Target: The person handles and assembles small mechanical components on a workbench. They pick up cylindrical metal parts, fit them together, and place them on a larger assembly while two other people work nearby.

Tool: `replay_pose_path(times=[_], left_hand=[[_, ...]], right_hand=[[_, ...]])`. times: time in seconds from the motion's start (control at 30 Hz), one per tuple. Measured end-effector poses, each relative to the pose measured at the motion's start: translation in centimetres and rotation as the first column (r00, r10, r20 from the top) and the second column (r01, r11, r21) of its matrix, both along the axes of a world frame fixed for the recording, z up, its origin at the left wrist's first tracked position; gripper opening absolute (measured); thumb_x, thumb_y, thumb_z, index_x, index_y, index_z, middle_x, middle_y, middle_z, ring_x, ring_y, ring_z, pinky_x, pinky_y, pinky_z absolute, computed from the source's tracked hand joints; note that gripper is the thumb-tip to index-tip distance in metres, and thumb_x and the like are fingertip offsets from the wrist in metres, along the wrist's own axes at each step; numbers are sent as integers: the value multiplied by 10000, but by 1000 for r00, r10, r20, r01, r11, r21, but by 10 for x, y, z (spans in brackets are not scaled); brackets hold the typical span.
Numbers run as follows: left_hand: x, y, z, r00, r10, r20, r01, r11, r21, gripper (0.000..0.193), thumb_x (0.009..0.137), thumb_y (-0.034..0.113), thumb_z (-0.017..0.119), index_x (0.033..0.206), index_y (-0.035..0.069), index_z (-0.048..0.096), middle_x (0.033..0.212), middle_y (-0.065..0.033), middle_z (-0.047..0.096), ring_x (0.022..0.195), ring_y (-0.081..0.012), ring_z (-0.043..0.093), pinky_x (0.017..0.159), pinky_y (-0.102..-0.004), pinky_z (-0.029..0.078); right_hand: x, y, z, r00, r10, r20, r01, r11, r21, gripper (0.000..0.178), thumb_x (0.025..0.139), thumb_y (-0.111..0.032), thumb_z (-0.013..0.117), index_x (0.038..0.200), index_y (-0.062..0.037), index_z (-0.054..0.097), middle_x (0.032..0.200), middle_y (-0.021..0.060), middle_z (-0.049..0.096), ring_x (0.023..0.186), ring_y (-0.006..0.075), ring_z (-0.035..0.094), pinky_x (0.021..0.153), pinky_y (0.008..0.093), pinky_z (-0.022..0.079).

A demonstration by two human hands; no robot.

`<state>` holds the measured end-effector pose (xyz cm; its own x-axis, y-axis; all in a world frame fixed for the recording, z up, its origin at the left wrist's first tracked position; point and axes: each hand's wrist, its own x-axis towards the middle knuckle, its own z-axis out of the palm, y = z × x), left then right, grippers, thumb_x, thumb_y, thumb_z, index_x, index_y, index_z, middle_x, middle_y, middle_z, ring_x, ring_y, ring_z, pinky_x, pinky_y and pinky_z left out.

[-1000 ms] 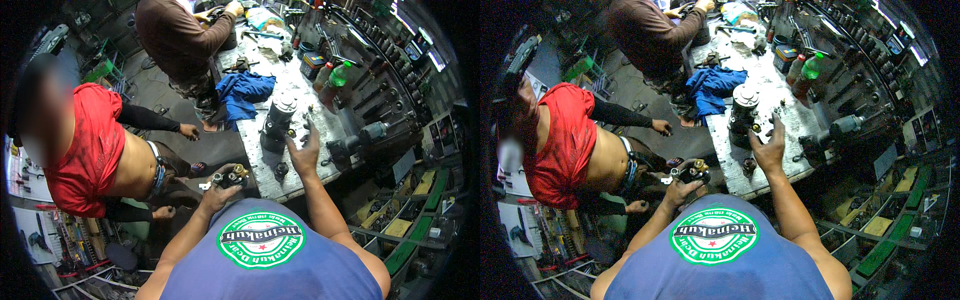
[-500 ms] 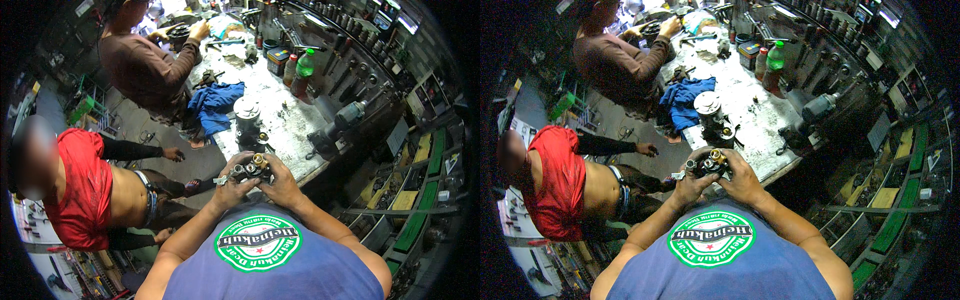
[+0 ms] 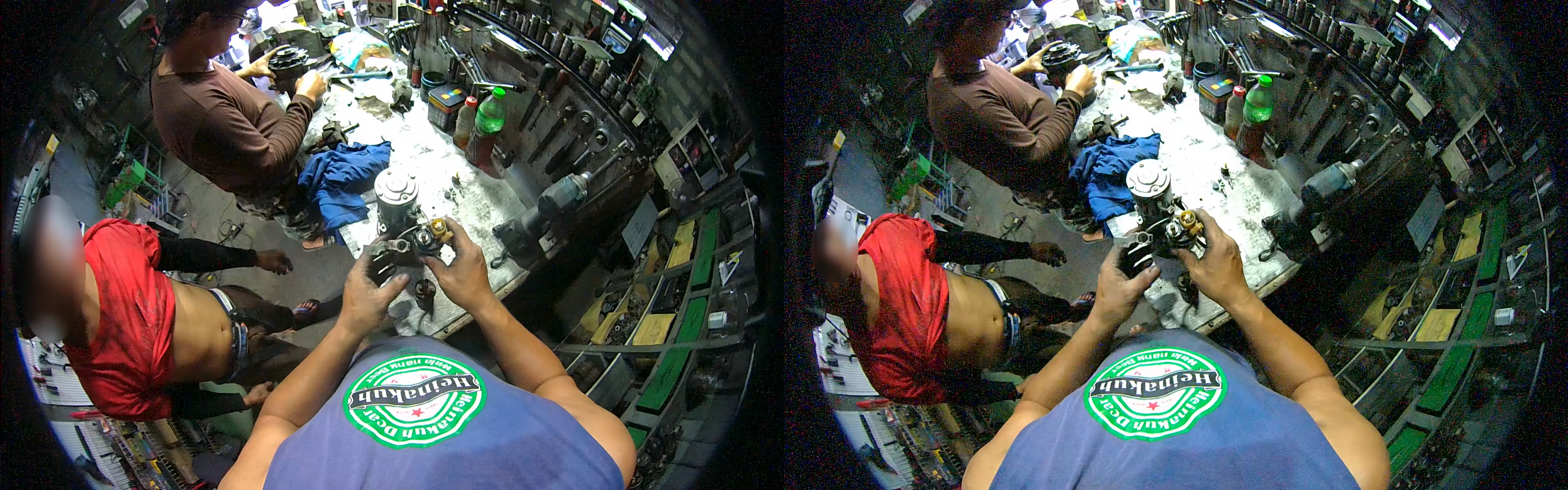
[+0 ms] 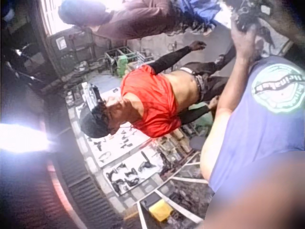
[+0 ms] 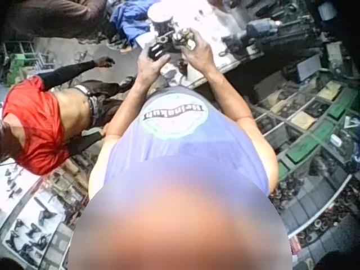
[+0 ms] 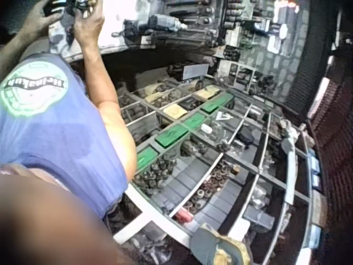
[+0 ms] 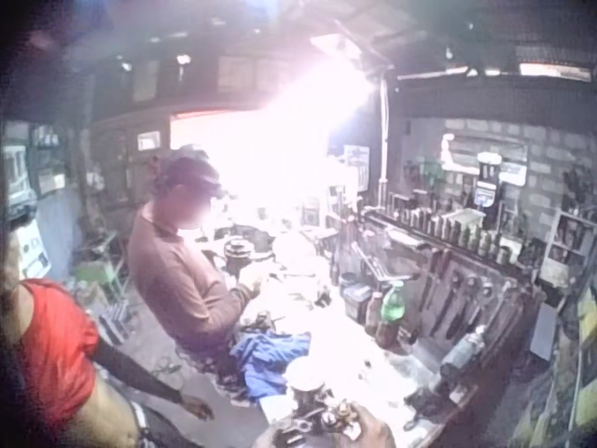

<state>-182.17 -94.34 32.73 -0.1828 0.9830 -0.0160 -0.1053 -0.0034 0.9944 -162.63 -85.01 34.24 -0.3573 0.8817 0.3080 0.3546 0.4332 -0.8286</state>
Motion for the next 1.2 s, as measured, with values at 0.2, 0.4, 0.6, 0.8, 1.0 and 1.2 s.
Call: replay_pose_path(times=[0.2,0.4,0.6,0.8,1.0,1.2], left_hand=[[-19,-17,-16,987,161,24,-161,987,-10,635,970,52,791,1541,-41,529,1439,-188,666,1301,-257,678,1089,-380,572],[-30,-17,-14,974,225,-40,-223,974,43,602,976,46,773,1522,-55,540,1420,-189,676,1291,-256,680,1102,-390,561],[-30,-6,1,965,243,-103,-233,968,96,596,978,60,774,1521,-37,547,1421,-204,663,1320,-272,656,1128,-408,542],[-28,2,8,959,234,-159,-214,968,133,614,971,55,773,1531,-24,532,1449,-204,640,1357,-285,632,1145,-425,533],[-23,-5,-3,934,269,-236,-225,954,197,651,951,71,788,1538,-9,521,1473,-201,629,1375,-299,625,1160,-435,520],[-26,-22,-16,932,309,-190,-281,947,157,633,966,46,767,1545,-6,516,1497,-186,626,1397,-300,614,1186,-445,499]], right_hand=[[-9,21,-8,998,-53,45,52,998,33,687,845,-29,891,1453,41,579,1224,219,773,1180,334,757,1033,404,564],[-16,30,-15,999,-3,-51,0,999,-46,696,849,-48,872,1468,44,567,1251,275,752,1195,405,744,1033,433,578],[-14,32,-13,1000,-16,9,16,998,-56,688,853,-16,878,1464,56,570,1248,213,776,1201,290,750,1055,393,564],[-13,31,-13,999,-40,22,40,999,-37,681,846,-21,887,1447,58,577,1236,219,773,1194,302,751,1055,398,572],[-12,30,-12,1000,-20,-4,20,999,-35,718,831,-58,890,1464,55,571,1269,279,750,1215,388,745,1058,435,583],[12,20,-6,995,-6,-97,0,998,-61,710,817,-45,922,1440,38,592,1217,216,773,1173,324,758,1057,404,579]])
